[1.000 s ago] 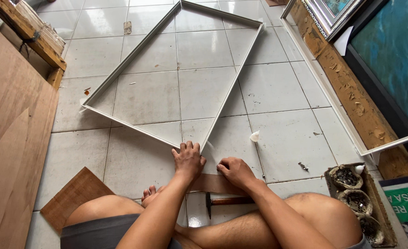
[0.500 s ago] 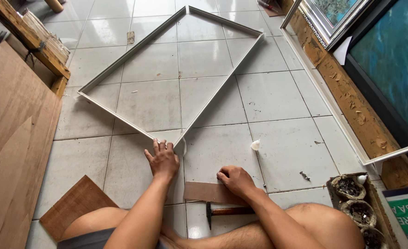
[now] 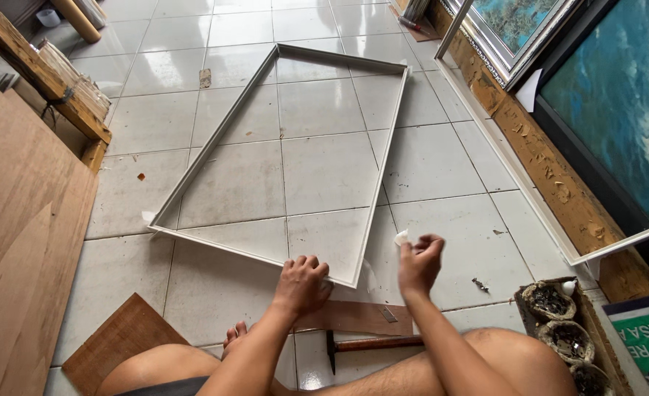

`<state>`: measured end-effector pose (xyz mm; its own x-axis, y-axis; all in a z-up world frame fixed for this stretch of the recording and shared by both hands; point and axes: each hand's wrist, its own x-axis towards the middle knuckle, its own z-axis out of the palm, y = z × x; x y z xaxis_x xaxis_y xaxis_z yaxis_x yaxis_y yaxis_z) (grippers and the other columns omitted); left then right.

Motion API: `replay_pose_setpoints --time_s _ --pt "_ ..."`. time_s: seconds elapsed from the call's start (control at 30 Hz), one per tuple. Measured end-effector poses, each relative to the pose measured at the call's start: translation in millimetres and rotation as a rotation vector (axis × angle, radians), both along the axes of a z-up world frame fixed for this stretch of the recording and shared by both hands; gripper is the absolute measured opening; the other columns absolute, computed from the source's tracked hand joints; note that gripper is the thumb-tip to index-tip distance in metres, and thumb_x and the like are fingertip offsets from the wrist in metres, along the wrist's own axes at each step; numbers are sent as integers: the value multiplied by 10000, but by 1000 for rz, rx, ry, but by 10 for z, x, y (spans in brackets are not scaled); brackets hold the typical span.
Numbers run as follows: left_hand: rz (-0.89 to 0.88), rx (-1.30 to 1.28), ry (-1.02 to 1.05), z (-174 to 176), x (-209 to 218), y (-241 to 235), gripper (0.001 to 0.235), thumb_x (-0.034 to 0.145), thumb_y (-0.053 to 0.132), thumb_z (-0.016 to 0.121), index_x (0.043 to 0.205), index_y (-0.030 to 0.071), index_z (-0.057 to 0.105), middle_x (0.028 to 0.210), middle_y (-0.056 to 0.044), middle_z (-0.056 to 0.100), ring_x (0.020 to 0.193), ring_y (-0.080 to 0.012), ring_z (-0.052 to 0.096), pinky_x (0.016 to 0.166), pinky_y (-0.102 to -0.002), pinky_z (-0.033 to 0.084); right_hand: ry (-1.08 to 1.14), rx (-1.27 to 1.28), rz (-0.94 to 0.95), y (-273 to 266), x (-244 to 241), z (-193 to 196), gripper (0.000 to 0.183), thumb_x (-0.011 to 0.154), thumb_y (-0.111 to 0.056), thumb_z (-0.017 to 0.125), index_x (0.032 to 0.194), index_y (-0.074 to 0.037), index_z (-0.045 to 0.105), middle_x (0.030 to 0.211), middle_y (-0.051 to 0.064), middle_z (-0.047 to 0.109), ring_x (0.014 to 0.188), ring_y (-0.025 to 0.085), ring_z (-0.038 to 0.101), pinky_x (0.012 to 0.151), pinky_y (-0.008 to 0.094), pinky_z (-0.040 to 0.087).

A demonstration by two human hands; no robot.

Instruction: The person sits on the floor and assembles a white rectangular frame by applying glue to the corners and pressing the pieces together. They repeatedly lift and rotate the frame to work on different corners, using a small bottle to apply adhesive and their hands to hold the joints until set.

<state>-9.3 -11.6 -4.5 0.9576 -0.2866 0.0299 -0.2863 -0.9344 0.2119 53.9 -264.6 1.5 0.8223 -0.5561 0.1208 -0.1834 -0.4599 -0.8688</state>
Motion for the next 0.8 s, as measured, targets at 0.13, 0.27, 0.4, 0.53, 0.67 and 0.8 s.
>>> replay_pose_setpoints --time_s 0.13,0.27,0.4,0.53,0.67,0.8 --pt "67 19 7 193 -22 162 172 900 357 719 975 211 667 985 -45 643 1068 -286 661 942 -497 512 -18 -259 83 -247 145 -216 728 705 -97 744 1345 -115 397 1190 114 525 1206 389 492 1015 530 407" --pt "-35 34 -17 88 -41 7 135 934 338 720 964 214 676 943 -4 658 1001 -235 673 929 -458 526 424 -226 153 -340 364 -579 561 834 -518 776 1340 -368 587 1489 -9 443 1341 399 458 998 641 393" --pt "-309 -92 -236 -490 65 -403 296 882 443 808 961 185 685 941 -37 683 838 -232 651 668 -387 539 -121 -293 -162 -583 480 -532 232 896 -364 814 1022 -178 756 1164 121 683 1001 364 673 875 515 520" --pt "-266 -57 -283 -368 55 -562 334 841 474 821 908 187 663 910 -39 668 795 -263 627 545 -378 466 -226 -228 -261 -781 517 -141 220 970 -310 756 1083 -121 760 1170 168 640 1050 406 581 876 509 470" --pt "-24 -40 -359 -462 262 -822 298 813 448 827 923 216 677 929 -34 676 823 -303 620 628 -449 454 -281 -284 -280 -813 499 -462 292 954 -356 760 1033 -74 760 935 142 659 925 337 595 835 456 471" --pt "83 -50 -278 -452 496 -1059 261 846 404 815 992 251 662 890 8 604 874 -256 621 797 -469 493 -84 -134 -229 -603 366 -322 375 935 -393 770 1146 -86 727 1187 129 654 1055 342 649 960 466 485"
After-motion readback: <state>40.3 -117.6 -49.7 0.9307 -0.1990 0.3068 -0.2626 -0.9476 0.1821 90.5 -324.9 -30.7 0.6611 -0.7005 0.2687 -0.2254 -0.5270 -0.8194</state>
